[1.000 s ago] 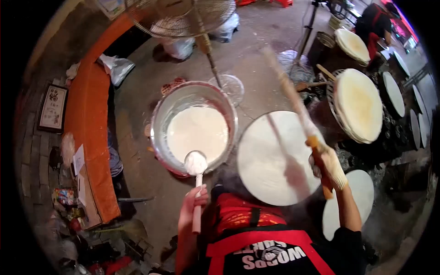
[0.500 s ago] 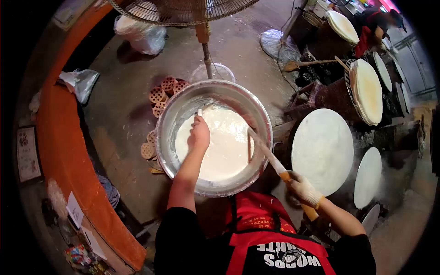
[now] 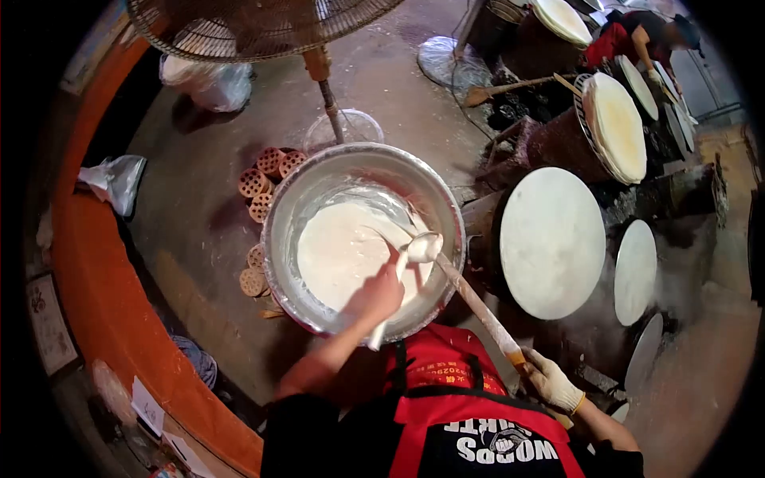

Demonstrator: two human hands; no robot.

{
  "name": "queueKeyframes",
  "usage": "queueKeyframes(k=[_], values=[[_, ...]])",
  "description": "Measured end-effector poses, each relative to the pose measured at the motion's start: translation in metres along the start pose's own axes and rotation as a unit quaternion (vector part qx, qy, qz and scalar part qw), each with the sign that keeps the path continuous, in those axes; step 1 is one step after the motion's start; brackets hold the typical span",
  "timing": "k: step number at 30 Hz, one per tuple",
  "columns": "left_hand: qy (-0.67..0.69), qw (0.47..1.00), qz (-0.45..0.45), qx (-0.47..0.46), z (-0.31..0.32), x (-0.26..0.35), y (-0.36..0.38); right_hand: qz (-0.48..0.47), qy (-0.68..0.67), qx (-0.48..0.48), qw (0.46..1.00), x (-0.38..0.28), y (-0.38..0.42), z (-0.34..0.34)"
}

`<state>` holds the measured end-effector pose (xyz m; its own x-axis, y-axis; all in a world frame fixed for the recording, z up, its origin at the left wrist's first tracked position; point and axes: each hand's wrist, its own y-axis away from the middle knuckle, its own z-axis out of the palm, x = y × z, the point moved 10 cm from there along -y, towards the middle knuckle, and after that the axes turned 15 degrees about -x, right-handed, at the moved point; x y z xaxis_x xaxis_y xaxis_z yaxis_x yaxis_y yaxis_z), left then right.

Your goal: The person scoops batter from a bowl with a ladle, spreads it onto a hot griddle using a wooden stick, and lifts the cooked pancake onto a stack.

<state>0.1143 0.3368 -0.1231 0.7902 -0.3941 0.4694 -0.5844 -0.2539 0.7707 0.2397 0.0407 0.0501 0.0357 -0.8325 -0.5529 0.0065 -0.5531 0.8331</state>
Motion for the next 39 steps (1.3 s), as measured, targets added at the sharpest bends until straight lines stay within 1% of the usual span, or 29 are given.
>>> queueKeyframes(k=[1,2,3,4,6,8,9,10,11,12,13,14,15,16,17,18,20,23,24,26,28,29,30,32,33,34,36,38,39], values=[[-0.019,0.998,0.05,0.036,0.0,-0.004,-0.021,0.035,-0.055,-0.007,0.998,0.002,0.005,0.006],[-0.038,0.992,0.1,0.073,-0.007,-0.008,-0.044,0.059,-0.078,-0.006,0.995,-0.015,-0.003,0.008],[-0.088,0.977,0.134,0.14,-0.023,-0.008,-0.057,0.082,-0.101,-0.006,0.991,-0.02,-0.006,0.009],[-0.136,0.98,0.031,0.143,-0.04,-0.016,-0.079,0.022,-0.085,0.031,0.996,-0.005,-0.028,0.005],[-0.196,0.962,-0.09,0.169,-0.053,-0.04,-0.106,0.077,-0.119,0.003,0.99,0.004,-0.063,0.008],[-0.083,0.967,-0.106,0.216,-0.038,-0.066,-0.121,0.083,-0.115,0.008,0.99,0.016,-0.097,0.015],[-0.144,0.959,-0.075,0.234,-0.017,-0.067,-0.138,0.084,-0.107,-0.008,0.991,0.016,-0.106,0.018],[-0.205,0.945,-0.043,0.25,0.013,-0.068,-0.155,0.041,-0.047,0.014,0.998,0.02,-0.114,0.014],[-0.14,0.973,-0.017,0.183,0.029,-0.07,-0.166,-0.005,0.013,0.037,0.999,0.029,-0.123,0.014],[-0.069,0.991,0.0,0.116,0.047,-0.073,-0.174,-0.005,0.059,0.037,0.998,0.024,-0.121,0.013],[0.133,0.99,0.009,-0.042,0.07,-0.07,-0.173,-0.006,0.105,0.039,0.994,0.019,-0.119,0.013],[0.326,0.924,0.017,-0.198,0.1,-0.054,-0.163,0.008,0.14,0.025,0.99,0.017,-0.114,0.014],[0.485,0.84,0.041,-0.24,0.118,-0.039,-0.153,0.021,0.174,0.014,0.984,0.018,-0.109,0.015],[0.626,0.727,0.063,-0.274,0.13,-0.018,-0.135,0.033,0.209,0.003,0.977,0.017,-0.104,0.014],[0.712,0.644,0.085,-0.268,0.136,0.001,-0.117,0.072,0.239,-0.011,0.968,0.021,-0.097,0.014],[0.731,0.62,0.082,-0.273,0.148,0.008,-0.107,0.077,0.257,-0.014,0.963,0.017,-0.085,0.012],[0.787,0.535,0.154,-0.265,0.138,0.032,-0.07,0.082,0.293,-0.02,0.953,0.012,-0.063,0.009],[0.834,0.497,0.193,-0.144,0.107,0.042,-0.009,0.013,0.357,-0.015,0.934,0.015,-0.038,0.006],[0.844,0.481,0.205,-0.121,0.096,0.043,0.011,-0.016,0.374,-0.016,0.927,0.014,-0.029,0.005],[0.888,0.381,0.232,-0.113,0.087,0.032,0.035,-0.095,0.413,-0.005,0.906,0.013,-0.017,0.0],[0.88,0.388,0.268,-0.053,0.061,0.039,0.084,-0.166,0.441,-0.002,0.882,0.009,-0.005,-0.004],[0.864,0.416,0.283,-0.019,0.042,0.049,0.115,-0.202,0.463,0.005,0.863,0.005,0.002,-0.006],[0.862,0.403,0.305,-0.045,0.035,0.053,0.137,-0.233,0.478,0.01,0.847,0.001,0.007,-0.009],[0.828,0.467,0.309,0.036,0.007,0.059,0.191,-0.292,0.506,0.02,0.811,-0.01,0.017,-0.01],[0.808,0.484,0.331,0.046,-0.008,0.075,0.22,-0.323,0.529,0.036,0.784,-0.018,0.022,-0.012],[0.787,0.501,0.355,0.057,-0.025,0.091,0.251,-0.345,0.531,0.039,0.773,-0.029,0.029,-0.013],[0.784,0.488,0.373,0.086,-0.051,0.117,0.31,-0.402,0.538,0.065,0.738,-0.054,0.044,-0.015],[0.771,0.49,0.395,0.095,-0.076,0.136,0.365,-0.447,0.528,0.096,0.715,-0.078,0.059,-0.018],[0.743,0.534,0.386,0.115,-0.092,0.138,0.391,-0.457,0.536,0.109,0.702,-0.091,0.067,-0.021]])
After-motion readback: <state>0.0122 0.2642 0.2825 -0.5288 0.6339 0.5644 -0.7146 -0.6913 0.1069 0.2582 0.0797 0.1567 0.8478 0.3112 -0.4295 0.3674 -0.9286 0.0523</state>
